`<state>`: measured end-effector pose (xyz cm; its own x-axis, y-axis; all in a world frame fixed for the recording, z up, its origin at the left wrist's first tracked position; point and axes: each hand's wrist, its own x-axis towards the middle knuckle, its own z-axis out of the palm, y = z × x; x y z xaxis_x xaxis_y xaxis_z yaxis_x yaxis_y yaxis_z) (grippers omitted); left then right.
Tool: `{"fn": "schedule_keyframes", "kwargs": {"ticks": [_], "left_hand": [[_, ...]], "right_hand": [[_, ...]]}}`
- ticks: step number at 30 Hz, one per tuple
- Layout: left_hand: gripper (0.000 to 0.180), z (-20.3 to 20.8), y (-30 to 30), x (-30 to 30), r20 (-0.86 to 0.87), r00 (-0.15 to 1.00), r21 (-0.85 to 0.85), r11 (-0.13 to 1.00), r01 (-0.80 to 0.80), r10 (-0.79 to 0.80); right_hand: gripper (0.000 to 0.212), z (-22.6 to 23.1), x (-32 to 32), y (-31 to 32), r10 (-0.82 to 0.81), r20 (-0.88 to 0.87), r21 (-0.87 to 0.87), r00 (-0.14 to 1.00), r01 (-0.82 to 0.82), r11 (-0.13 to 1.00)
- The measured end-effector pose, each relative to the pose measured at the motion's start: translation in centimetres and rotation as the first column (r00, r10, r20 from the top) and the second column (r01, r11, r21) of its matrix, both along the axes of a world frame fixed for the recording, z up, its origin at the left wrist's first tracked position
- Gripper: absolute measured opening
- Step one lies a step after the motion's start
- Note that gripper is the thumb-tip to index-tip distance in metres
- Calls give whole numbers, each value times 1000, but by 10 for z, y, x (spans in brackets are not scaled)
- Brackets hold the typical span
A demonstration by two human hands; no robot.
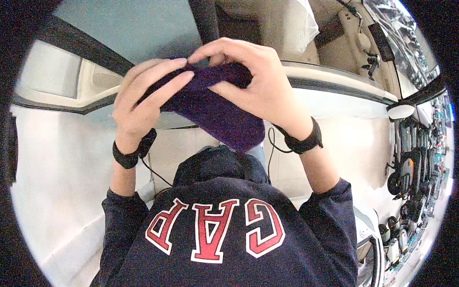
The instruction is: Cleaning the exterior surfaces of a white electric micro-car using a purple cloth.
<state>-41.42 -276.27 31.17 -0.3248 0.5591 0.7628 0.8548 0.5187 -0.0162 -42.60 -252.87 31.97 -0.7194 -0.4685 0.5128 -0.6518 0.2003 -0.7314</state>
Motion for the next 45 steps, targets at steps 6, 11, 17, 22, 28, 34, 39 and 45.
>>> {"fn": "schedule_keyframes", "kwargs": {"ticks": [6,11,17,22,28,34,39,45], "left_hand": [[32,28,-33,-16,-334,877,55,936,-347,345],[36,7,-38,-23,-334,879,-4,932,-363,341],[37,-5,-44,-36,-380,892,59,969,-241,245],[37,-7,-47,-38,-386,886,69,966,-250,257],[38,-5,-45,-37,-360,898,58,967,-249,253],[38,-2,-46,-33,-342,902,56,964,-260,263],[37,2,-48,-31,-354,899,34,964,-263,257],[39,18,-48,-29,-327,902,49,958,-282,282]], "right_hand": [[33,36,-9,-58,-351,-494,-238,795,265,935],[17,-22,45,-76,239,-435,146,868,-194,970],[23,-116,115,-56,456,582,64,674,-597,800],[19,-107,117,-60,421,567,151,708,-592,792],[17,-137,100,-55,331,617,159,714,-525,836],[12,-142,93,-64,399,641,127,655,-604,787],[7,-144,82,-66,273,714,66,645,-451,890],[7,-160,67,-56,128,638,183,759,-311,933]]}}
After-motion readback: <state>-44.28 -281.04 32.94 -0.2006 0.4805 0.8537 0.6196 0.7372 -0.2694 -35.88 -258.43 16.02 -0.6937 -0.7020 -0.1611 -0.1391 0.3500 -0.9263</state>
